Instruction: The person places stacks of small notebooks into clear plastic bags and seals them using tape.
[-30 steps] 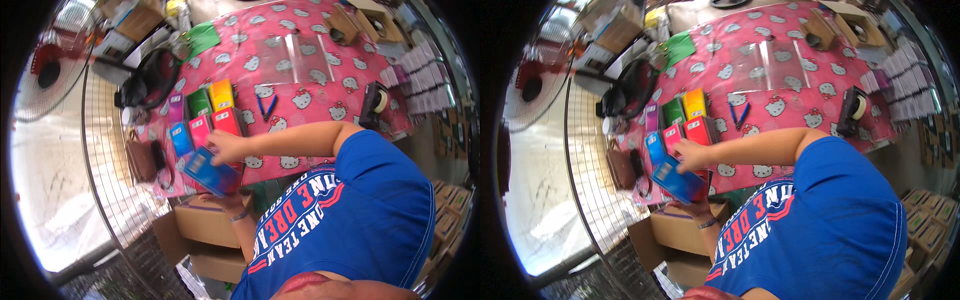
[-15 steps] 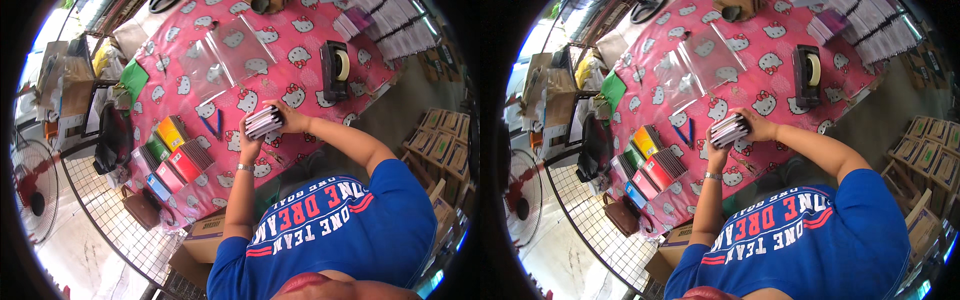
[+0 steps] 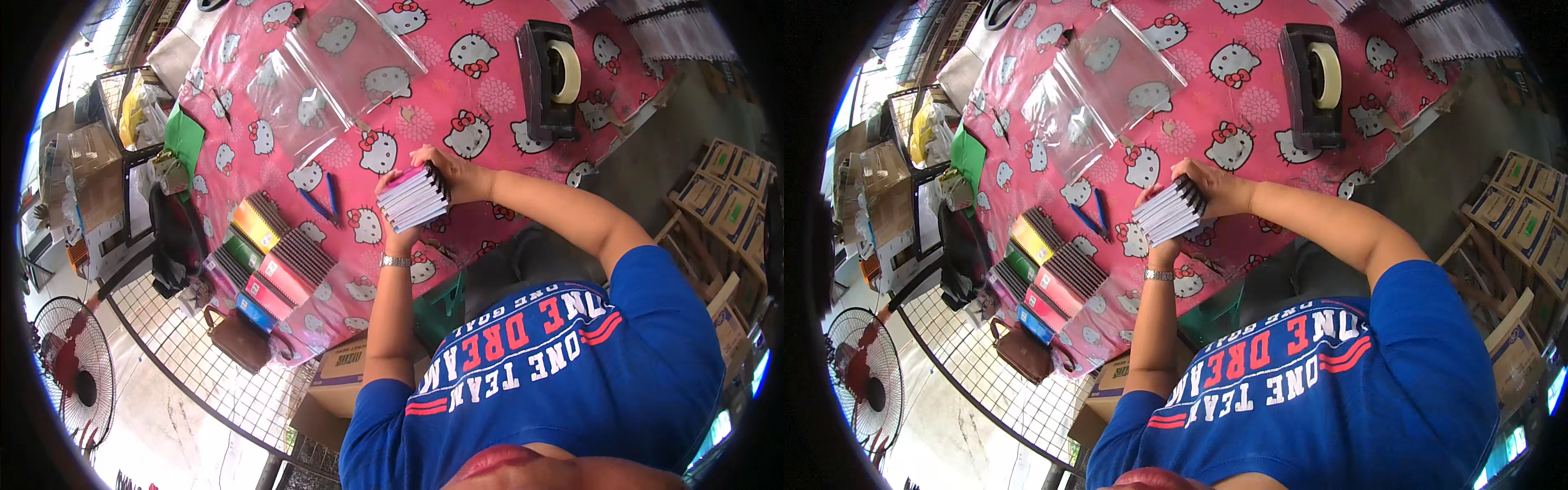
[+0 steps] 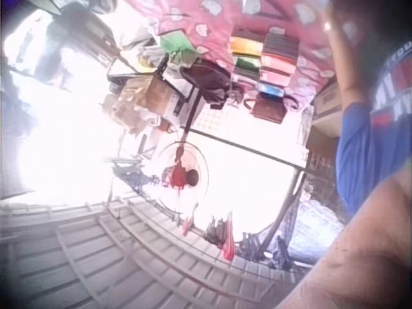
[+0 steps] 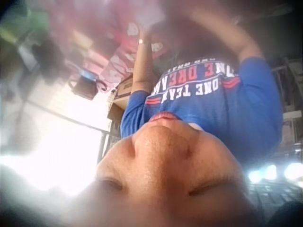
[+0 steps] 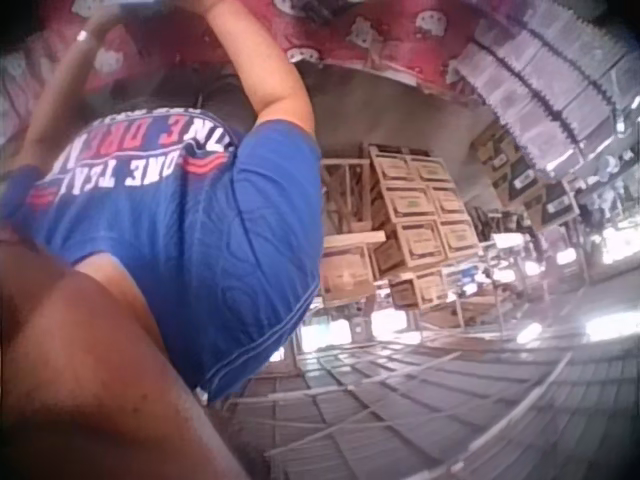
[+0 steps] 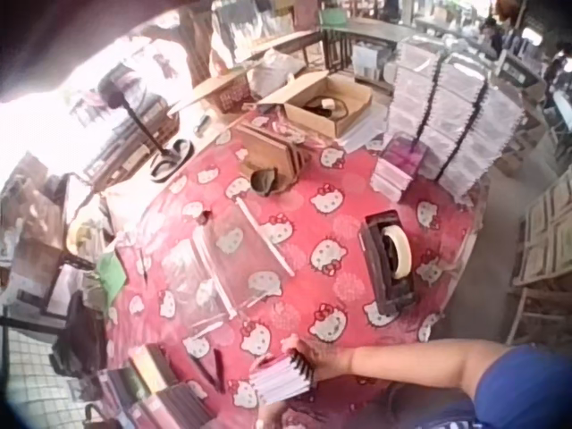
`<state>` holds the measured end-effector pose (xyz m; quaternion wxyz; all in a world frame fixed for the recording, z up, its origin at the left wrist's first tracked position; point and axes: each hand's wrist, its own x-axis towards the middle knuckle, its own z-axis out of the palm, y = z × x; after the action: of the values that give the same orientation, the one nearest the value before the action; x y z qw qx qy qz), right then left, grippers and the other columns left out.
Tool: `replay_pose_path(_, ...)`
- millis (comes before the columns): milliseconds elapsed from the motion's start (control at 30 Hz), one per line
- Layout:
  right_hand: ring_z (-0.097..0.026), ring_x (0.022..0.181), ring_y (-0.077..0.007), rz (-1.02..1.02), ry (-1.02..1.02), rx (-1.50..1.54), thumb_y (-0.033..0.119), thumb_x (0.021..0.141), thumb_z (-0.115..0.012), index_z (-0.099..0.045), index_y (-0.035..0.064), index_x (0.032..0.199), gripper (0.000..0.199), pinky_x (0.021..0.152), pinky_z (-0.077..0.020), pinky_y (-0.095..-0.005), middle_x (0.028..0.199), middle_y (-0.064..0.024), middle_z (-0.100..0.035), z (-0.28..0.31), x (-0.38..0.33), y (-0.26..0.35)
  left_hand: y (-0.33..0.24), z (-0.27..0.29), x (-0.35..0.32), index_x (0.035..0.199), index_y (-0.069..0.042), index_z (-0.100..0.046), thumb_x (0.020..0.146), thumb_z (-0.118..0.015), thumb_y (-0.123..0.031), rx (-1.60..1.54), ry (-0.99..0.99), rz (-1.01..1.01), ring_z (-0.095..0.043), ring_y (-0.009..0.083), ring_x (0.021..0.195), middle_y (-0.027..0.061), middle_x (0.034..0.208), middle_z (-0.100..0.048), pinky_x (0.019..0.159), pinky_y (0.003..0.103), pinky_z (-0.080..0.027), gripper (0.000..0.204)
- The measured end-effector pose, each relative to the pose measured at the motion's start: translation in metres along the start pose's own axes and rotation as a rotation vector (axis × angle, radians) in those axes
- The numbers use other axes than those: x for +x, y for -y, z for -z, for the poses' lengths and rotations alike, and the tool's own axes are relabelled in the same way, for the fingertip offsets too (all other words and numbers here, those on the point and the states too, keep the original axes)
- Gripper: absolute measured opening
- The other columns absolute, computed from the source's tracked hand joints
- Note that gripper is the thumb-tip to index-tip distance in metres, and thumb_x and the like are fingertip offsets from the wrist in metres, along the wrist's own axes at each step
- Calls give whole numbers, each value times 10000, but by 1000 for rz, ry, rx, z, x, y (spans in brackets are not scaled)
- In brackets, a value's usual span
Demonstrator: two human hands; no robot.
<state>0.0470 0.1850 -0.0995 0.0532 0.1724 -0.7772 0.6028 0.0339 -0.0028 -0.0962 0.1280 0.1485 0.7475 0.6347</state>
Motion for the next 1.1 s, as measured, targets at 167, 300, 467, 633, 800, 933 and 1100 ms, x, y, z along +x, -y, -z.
replay_pose_path(167, -464, 1143, -338, 41, 56, -331, 293, 612, -796, -261, 27, 1369, 964, 1018, -364, -434, 1181, -130, -445, 39, 30, 84, 14, 8, -5, 1225, -35, -394, 648, -798, -141, 187, 13, -59, -471, 241, 1143, 127, 1195, -466, 1007, 355, -369, 712)
replay_pose_path(300, -437, 1200, -337, 5, 71, -634, 298, 649, -753, -269, -16, 1381, 932, 1022, -382, -404, 1202, -171, -446, 14, 30, 113, 25, 11, -3, 1211, -34, -405, 667, -792, -113, 395, 120, -65, -483, 214, 1121, 117, 1190, -478, 984, 354, -391, 672)
replay_pose_path(467, -525, 993, -294, -82, 92, -765, 237, 656, -734, -467, 11, 1113, 576, 854, -476, -380, 1006, -127, -491, 11, 25, 94, 26, 4, -2, 1204, -30, -421, 665, -786, -99, 169, 76, 72, -479, 211, 1130, 115, 1191, -492, 989, 352, -387, 655)
replay_pose_path(633, -544, 930, -283, -219, -45, -764, 168, 638, -750, -466, 26, 1066, 533, 814, -487, -363, 978, -121, -487, 74, -3, 125, -30, 18, 67, 1243, -75, -444, 602, -717, -82, 588, 403, -197, -440, 331, 1145, 158, 1164, -486, 1023, 393, -333, 696)
replay_pose_path(800, -527, 962, -291, -390, -159, -923, 165, 580, -810, -443, 31, 1090, 642, 807, -486, -373, 994, -122, -475, 107, -37, 122, -30, -32, 191, 1001, -93, -611, 699, -717, -242, 612, -65, -125, -454, 321, 1080, 110, 1091, -535, 951, 427, -354, 353)
replay_pose_path(933, -518, 974, -290, -478, -200, -937, 181, 565, -823, -433, 34, 1096, 675, 813, -483, -366, 999, -125, -468, 105, -49, 117, -6, -59, 214, 919, -108, -675, 730, -708, -307, 920, -15, 52, -467, 295, 1065, 76, 1060, -564, 934, 405, -363, 277)
replay_pose_path(1100, -519, 972, -288, -454, -217, -920, 176, 569, -814, -434, 30, 1091, 662, 811, -483, -368, 1006, -124, -465, 102, -46, 120, 27, -29, 221, 838, -57, -693, 790, -667, -230, 548, -100, 100, -552, 253, 901, 65, 938, -622, 813, 367, -445, 181)
